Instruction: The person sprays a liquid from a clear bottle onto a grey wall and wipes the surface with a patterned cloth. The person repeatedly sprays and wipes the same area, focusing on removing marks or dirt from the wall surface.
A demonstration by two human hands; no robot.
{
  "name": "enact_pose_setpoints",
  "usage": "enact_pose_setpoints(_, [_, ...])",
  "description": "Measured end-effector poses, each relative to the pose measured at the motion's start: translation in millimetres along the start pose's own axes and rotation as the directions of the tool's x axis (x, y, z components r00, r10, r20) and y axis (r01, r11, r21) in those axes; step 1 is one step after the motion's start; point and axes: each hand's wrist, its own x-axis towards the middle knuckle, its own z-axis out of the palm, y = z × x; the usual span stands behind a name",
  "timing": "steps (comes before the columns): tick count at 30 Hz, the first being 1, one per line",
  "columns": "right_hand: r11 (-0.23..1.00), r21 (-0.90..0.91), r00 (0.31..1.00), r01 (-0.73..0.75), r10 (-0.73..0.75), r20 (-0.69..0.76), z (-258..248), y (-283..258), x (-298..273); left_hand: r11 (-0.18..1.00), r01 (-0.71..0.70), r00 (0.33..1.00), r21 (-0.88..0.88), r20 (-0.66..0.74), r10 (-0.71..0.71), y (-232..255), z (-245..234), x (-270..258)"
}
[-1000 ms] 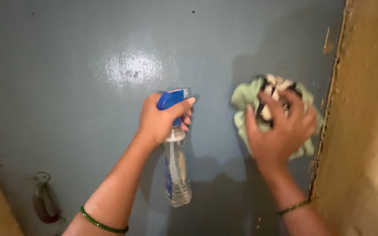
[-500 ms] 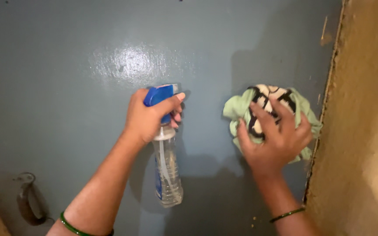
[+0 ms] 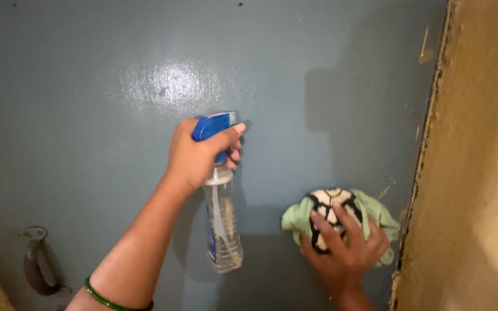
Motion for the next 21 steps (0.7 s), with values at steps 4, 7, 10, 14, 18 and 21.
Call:
enact_pose_setpoints(4, [1.0,-0.018,1.0,-0.022,0.022,0.007,-5.4,-6.4,-39.7,1.0,0.02,1.0,-0.006,-0.015,-0.02,-1.3,-0.7,-0.2])
enact_pose_setpoints(7, [1.0,0.019,0.999,-0.005,0.005,0.046,-11.4,-8.8,-63.7,0.999,0.025,1.0,-0.034,-0.018,-0.026,-1.8,0.1,0.3])
enact_pose_setpoints(10, [0.999,0.037,0.996,0.021,-0.024,0.084,-14.4,-9.3,-67.3,0.999,0.026,0.999,-0.027,-0.018,-0.026,-1.1,-0.1,-0.4])
enact_pose_setpoints(14, [0.999,0.022,0.997,-0.031,0.03,0.075,-16.6,-19.5,-45.8,0.999,0.022,0.999,-0.024,-0.026,-0.023,-0.8,0.0,-2.9])
enact_pose_setpoints(18, [0.993,-0.028,0.99,-0.116,0.118,0.075,2.7,-23.4,5.6,0.999,0.021,1.0,-0.029,-0.014,-0.021,0.1,-1.2,-1.9])
enact_pose_setpoints(21, [0.993,-0.031,0.993,-0.112,0.112,0.019,21.2,-23.7,60.0,0.999,0.036,0.999,-0.009,-0.027,-0.036,0.2,-2.1,-2.4])
